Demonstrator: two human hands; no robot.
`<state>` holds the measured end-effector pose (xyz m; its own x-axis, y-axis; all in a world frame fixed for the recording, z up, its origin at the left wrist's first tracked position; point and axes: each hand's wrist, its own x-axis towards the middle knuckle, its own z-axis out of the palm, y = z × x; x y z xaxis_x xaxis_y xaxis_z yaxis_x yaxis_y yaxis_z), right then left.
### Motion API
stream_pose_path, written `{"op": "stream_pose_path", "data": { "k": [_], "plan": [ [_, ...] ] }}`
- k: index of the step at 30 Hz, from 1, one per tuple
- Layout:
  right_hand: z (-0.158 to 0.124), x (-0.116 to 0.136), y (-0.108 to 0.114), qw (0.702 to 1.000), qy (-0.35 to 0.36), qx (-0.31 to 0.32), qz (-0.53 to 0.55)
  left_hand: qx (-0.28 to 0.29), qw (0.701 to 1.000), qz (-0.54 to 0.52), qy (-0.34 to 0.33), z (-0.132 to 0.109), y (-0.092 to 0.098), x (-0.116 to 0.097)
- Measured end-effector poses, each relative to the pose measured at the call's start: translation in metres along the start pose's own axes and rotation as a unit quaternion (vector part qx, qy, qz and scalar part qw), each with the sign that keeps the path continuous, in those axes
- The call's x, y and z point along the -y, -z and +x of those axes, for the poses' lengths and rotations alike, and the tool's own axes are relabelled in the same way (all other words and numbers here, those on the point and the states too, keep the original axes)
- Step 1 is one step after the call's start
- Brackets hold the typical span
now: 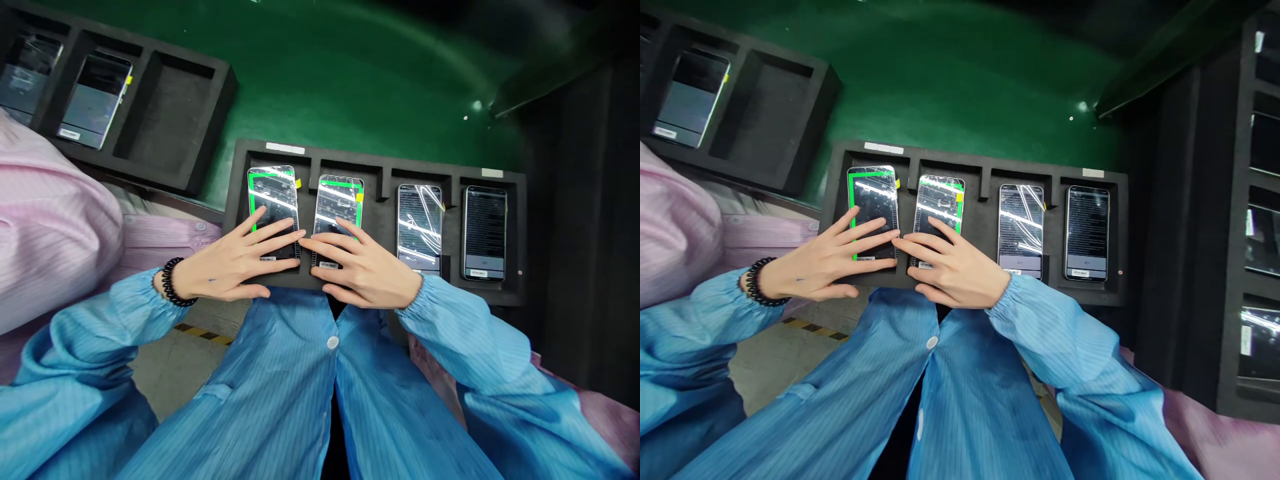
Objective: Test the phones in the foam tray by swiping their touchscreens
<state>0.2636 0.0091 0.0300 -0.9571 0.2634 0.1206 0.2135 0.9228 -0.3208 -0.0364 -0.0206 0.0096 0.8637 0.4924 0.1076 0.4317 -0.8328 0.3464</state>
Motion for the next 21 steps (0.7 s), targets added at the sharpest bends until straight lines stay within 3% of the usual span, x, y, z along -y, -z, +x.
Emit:
{"op": "stream_pose_path", "data": {
  "k": [11,21],
  "plan": [
    [0.001,-0.007,0.005,1.000,-0.013,-0.005,0.001,0.064,0.994,-0.028,0.081,0.003,0.001,0.004],
    [0.005,-0.031,0.007,0.999,-0.042,-0.008,0.002,0.061,0.990,-0.044,0.118,0.013,0.010,0.020]
  ]
}}
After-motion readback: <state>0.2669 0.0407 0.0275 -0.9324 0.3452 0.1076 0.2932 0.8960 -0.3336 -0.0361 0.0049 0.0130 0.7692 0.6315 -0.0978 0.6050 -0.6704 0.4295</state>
